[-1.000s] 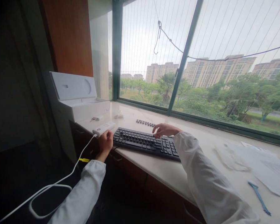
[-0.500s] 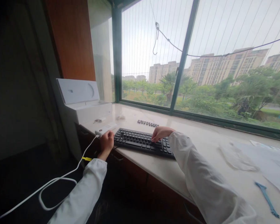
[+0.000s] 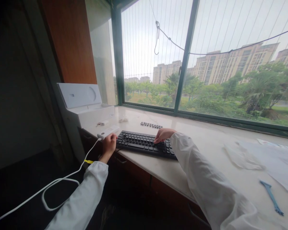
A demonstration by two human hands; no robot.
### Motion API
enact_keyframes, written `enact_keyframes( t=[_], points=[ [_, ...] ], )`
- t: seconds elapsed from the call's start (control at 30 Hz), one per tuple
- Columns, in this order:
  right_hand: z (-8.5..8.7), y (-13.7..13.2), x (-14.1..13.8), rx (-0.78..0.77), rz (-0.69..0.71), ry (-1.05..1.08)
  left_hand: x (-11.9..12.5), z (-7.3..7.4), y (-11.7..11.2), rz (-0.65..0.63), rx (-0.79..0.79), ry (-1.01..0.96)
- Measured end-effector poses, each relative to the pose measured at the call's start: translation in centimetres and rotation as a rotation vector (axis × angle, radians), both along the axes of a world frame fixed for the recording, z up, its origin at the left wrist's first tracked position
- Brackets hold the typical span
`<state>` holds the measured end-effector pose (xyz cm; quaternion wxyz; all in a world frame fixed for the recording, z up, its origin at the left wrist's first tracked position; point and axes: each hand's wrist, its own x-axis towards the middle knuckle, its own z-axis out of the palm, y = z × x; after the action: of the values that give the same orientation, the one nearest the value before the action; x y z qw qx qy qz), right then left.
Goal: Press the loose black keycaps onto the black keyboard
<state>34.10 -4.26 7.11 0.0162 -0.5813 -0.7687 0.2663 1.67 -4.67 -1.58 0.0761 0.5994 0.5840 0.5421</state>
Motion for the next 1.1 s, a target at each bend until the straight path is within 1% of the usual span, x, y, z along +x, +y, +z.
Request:
enact_keyframes(
  t=[0.1, 0.27, 0.47, 0.63, 0.7, 0.77, 0.83, 0.87, 0.9, 1.0, 1.07, 1.1],
  points=[
    [0.1, 0.0, 0.1, -0.052, 0.004, 0.02, 0.0, 0.0, 0.1, 0.001, 0.002, 0.008],
    [0.1, 0.4, 0.2, -0.056, -0.027, -0.021, -0.1, -0.2, 0.4, 0.024, -0.008, 0.028],
    [0.0, 0.5, 0.3, -0.035, -0.007, -0.056, 0.0, -0.1, 0.3, 0.018, -0.014, 0.018],
    [-0.2, 0.5, 0.3, -0.051, -0.011, -0.065, 0.0, 0.1, 0.1, 0.013, -0.035, 0.007],
    [-0.3, 0.6, 0.3, -0.05, -0.024, -0.066, 0.0, 0.4, 0.0, 0.015, -0.054, 0.023],
    [-0.5, 0.8, 0.4, -0.057, -0.031, -0.058, 0.3, 0.9, -0.6, 0.042, -0.075, 0.073],
    [-0.6, 0.9, 0.5, -0.069, -0.033, -0.054, 1.3, 1.7, -1.8, 0.088, -0.085, 0.168],
    [-0.6, 0.9, 0.5, -0.075, -0.034, -0.059, 2.2, 2.1, -2.7, 0.086, -0.084, 0.226],
    [-0.6, 1.0, 0.5, -0.079, -0.034, -0.067, 3.2, 2.6, -3.6, 0.051, -0.07, 0.283],
    [-0.6, 1.0, 0.5, -0.07, -0.029, -0.095, 7.3, 3.5, -6.4, -0.203, -0.041, 0.445],
    [-0.6, 0.9, 0.4, -0.065, -0.017, -0.108, 10.0, 3.6, -7.7, -0.36, -0.04, 0.535],
    [-0.6, 0.9, 0.4, -0.073, -0.011, -0.111, 11.1, 3.6, -8.1, -0.405, -0.045, 0.565]
  ],
)
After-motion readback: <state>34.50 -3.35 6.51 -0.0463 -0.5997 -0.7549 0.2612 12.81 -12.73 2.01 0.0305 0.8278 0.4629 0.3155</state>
